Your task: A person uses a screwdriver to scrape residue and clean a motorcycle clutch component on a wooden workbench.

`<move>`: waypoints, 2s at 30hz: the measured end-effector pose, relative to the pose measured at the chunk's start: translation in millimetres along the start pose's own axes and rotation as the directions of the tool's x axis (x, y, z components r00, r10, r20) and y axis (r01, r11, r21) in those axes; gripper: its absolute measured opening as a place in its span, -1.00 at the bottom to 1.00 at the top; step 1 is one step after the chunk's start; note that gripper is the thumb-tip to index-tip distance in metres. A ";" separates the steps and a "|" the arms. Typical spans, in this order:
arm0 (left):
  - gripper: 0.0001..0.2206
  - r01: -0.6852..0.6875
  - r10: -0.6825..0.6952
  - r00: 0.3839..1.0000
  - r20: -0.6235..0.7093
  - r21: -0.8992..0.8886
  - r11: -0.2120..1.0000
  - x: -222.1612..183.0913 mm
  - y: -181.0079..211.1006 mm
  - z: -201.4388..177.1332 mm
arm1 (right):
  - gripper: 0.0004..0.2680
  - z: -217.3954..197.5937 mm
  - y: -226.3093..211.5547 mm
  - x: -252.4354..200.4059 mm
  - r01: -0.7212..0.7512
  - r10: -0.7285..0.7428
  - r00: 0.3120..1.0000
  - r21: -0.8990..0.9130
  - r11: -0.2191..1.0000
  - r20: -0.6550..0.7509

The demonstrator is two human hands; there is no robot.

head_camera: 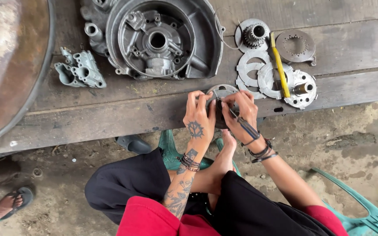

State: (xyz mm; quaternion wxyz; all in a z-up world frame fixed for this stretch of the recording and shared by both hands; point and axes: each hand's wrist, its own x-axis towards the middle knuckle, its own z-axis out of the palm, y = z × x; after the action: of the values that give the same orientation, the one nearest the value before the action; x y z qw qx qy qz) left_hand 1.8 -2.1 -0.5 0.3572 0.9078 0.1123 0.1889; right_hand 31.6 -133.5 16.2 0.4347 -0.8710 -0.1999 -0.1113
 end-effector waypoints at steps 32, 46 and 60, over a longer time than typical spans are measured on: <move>-0.93 -0.006 0.007 1.000 0.020 -0.060 0.998 1.2 4.4 -8.2 | -0.94 -5.0 8.0 -10.0 -0.097 0.121 0.983 0.170 0.981 -0.139; -0.71 0.041 -0.041 0.999 0.010 -0.038 0.998 2.4 -2.3 -14.8 | -0.93 -19.4 4.7 -12.6 -0.200 0.208 0.978 0.149 0.968 -0.038; -0.90 0.060 -0.059 0.998 0.017 -0.080 0.995 1.7 7.3 -14.3 | -0.92 -6.7 0.8 -11.4 -0.049 0.048 0.999 0.120 0.992 0.012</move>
State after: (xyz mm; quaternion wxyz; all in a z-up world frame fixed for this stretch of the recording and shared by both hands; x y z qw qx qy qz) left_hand -2.1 1.8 14.6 0.3999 0.8902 0.1290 0.1759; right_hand 21.6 -142.1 15.5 0.4881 -0.8483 -0.1871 -0.0847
